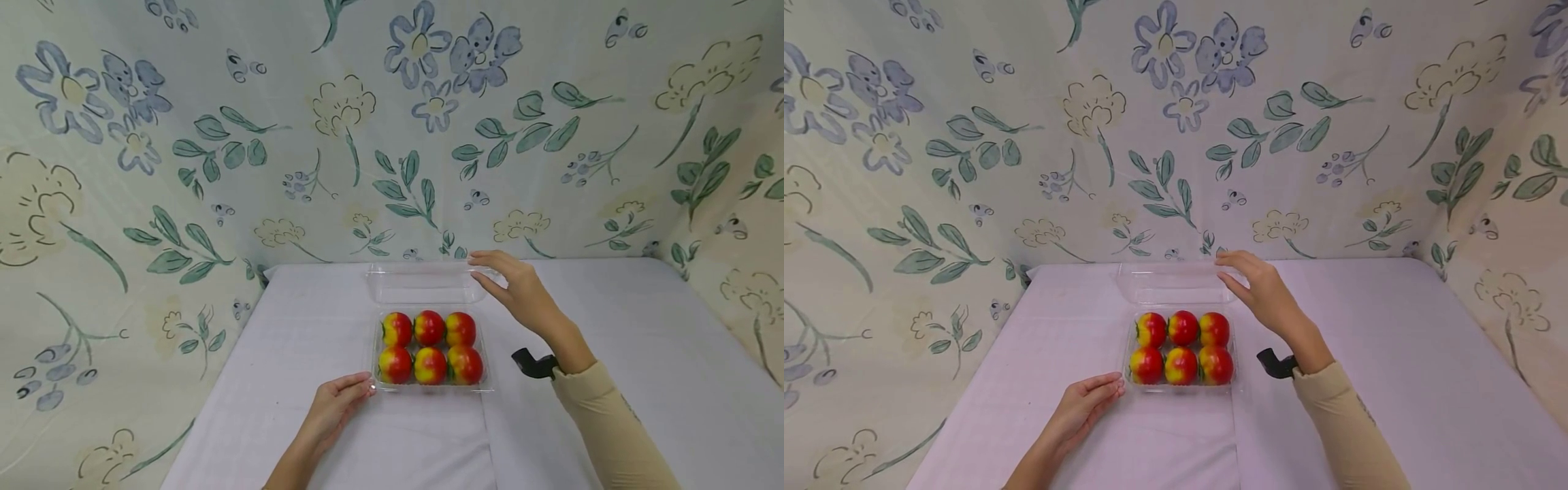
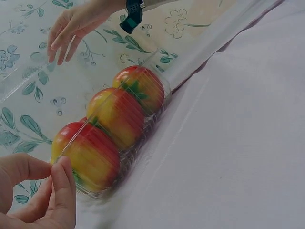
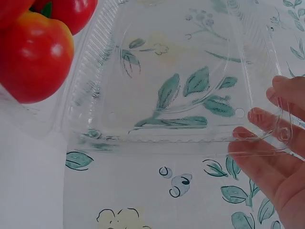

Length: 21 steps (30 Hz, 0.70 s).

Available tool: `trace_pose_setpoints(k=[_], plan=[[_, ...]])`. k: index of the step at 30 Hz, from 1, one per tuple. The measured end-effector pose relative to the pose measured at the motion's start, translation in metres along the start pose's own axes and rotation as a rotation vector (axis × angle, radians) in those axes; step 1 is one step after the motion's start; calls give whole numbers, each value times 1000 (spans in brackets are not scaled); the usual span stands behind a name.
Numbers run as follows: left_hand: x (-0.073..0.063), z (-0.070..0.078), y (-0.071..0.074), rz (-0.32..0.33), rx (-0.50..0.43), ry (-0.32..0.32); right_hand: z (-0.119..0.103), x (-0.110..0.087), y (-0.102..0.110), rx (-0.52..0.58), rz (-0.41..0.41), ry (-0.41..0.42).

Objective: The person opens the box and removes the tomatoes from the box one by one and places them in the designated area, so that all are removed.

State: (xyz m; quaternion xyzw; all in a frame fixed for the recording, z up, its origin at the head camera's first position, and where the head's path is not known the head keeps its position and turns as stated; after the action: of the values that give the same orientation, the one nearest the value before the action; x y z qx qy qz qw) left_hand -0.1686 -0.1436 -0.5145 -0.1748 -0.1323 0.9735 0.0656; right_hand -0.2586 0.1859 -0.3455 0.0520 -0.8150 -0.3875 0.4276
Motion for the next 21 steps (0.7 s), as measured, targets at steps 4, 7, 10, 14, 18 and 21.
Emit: trace_pose_setpoints(k=[4,7,10,14,18,21], plan=[[0,0,0,-4,-2,2,8,0,0,36,32,-32],[0,0,1,-3,-3,2,16,-1,-1,60,60,-61],[0,-1,1,-1,-5,1,25,-2,-3,79,83,-105],[0,-2,2,0,-9,3,35,-4,-5,121,109,-168],[0,-2,2,-4,-6,3,44,-7,-6,171,126,-218],[1,-2,1,-2,-10,8,48,-9,-8,212,136,-246]])
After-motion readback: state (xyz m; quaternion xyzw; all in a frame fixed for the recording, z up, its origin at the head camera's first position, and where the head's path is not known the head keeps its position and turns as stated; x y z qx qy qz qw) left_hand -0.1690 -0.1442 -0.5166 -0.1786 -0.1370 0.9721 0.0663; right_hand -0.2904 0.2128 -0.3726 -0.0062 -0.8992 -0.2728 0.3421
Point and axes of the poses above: each hand's wrist, its own x-axis towards the middle knuckle, its own y-axis out of the back of the hand, z = x × y, the point moved 4 cm from there along x, towards the middle knuckle, and after that the axes turned 4 degrees about y, right-handed, at the moved point
